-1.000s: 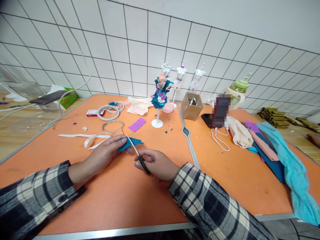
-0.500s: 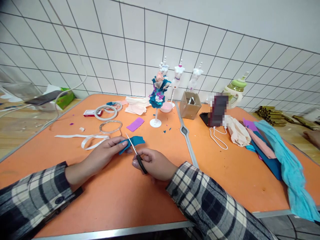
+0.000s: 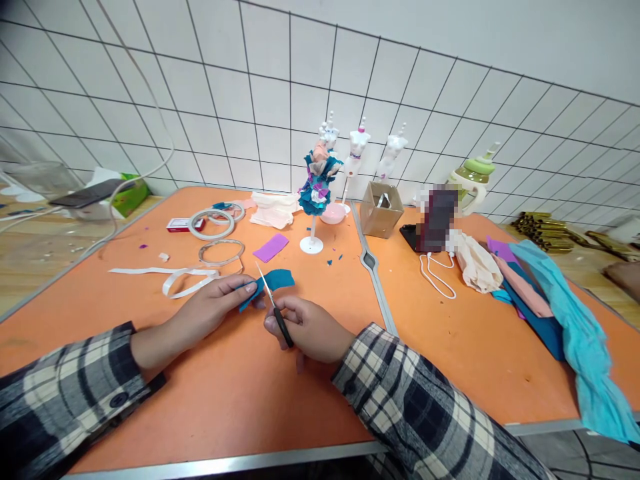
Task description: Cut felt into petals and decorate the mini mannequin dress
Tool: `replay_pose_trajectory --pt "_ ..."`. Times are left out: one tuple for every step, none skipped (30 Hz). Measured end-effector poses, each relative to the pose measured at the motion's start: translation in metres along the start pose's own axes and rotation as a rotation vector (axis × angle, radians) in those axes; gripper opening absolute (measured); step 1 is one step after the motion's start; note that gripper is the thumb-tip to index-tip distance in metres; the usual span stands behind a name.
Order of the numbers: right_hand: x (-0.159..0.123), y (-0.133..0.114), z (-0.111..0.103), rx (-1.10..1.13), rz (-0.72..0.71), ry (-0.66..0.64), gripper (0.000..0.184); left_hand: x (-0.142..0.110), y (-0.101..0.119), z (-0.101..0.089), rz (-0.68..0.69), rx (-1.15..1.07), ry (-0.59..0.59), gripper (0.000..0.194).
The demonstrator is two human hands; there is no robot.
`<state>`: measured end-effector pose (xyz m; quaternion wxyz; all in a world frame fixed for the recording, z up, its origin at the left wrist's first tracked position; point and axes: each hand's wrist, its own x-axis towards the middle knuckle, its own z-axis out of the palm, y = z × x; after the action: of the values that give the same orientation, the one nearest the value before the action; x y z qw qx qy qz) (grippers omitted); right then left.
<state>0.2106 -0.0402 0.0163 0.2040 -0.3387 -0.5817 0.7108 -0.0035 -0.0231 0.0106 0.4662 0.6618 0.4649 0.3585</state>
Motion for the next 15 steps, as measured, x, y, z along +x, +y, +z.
replay_pose_trajectory --pt "0.0000 0.0000 0.0001 0.000 0.002 0.004 0.037 0.0000 0.0001 0.0001 0.006 0.009 -0.006 0.033" --pt "0.0001 0.0001 0.0003 0.002 0.001 0.008 0.037 0.0000 0.0001 0.0002 0.008 0.011 -0.008 0.033" --pt "0.0003 0.0002 0.0005 0.008 -0.004 0.012 0.038 -0.0001 0.0002 0.0004 0.007 0.006 -0.005 0.033" --pt "0.0005 0.0004 0.0006 0.013 -0.009 0.016 0.038 -0.0002 0.0004 0.0006 0.003 -0.005 0.003 0.033" --pt "0.0006 0.0007 0.0006 0.017 -0.013 0.021 0.038 -0.0003 0.0006 0.0010 -0.002 -0.021 0.016 0.034" --pt "0.0007 0.0010 0.0005 0.018 -0.014 0.023 0.038 -0.0005 0.0010 0.0013 -0.008 -0.039 0.031 0.034" --pt "0.0008 0.0013 0.0003 0.017 -0.015 0.025 0.038 -0.0006 0.0014 0.0017 -0.014 -0.055 0.041 0.033" --pt "0.0009 0.0017 0.0000 0.014 -0.017 0.024 0.038 -0.0007 0.0017 0.0020 -0.017 -0.068 0.047 0.033" --pt "0.0009 0.0022 -0.0003 0.011 -0.020 0.022 0.037 -0.0008 0.0019 0.0022 -0.019 -0.079 0.049 0.033" --pt "0.0009 0.0026 -0.0007 0.008 -0.023 0.017 0.037 -0.0008 0.0020 0.0024 -0.020 -0.086 0.048 0.033" --pt "0.0010 0.0029 -0.0009 0.005 -0.027 0.012 0.036 -0.0008 0.0020 0.0024 -0.021 -0.089 0.045 0.033" --pt "0.0010 0.0032 -0.0011 0.003 -0.029 0.008 0.036 -0.0008 0.0018 0.0024 -0.019 -0.086 0.043 0.033" --pt "0.0009 0.0034 -0.0013 0.002 -0.030 0.007 0.036 -0.0007 0.0016 0.0023 -0.015 -0.079 0.045 0.033" --pt "0.0009 0.0035 -0.0013 0.004 -0.030 0.011 0.036 -0.0006 0.0014 0.0021 -0.012 -0.067 0.049 0.033" --pt "0.0008 0.0035 -0.0014 0.006 -0.029 0.018 0.036 -0.0006 0.0013 0.0020 -0.010 -0.050 0.054 0.034"
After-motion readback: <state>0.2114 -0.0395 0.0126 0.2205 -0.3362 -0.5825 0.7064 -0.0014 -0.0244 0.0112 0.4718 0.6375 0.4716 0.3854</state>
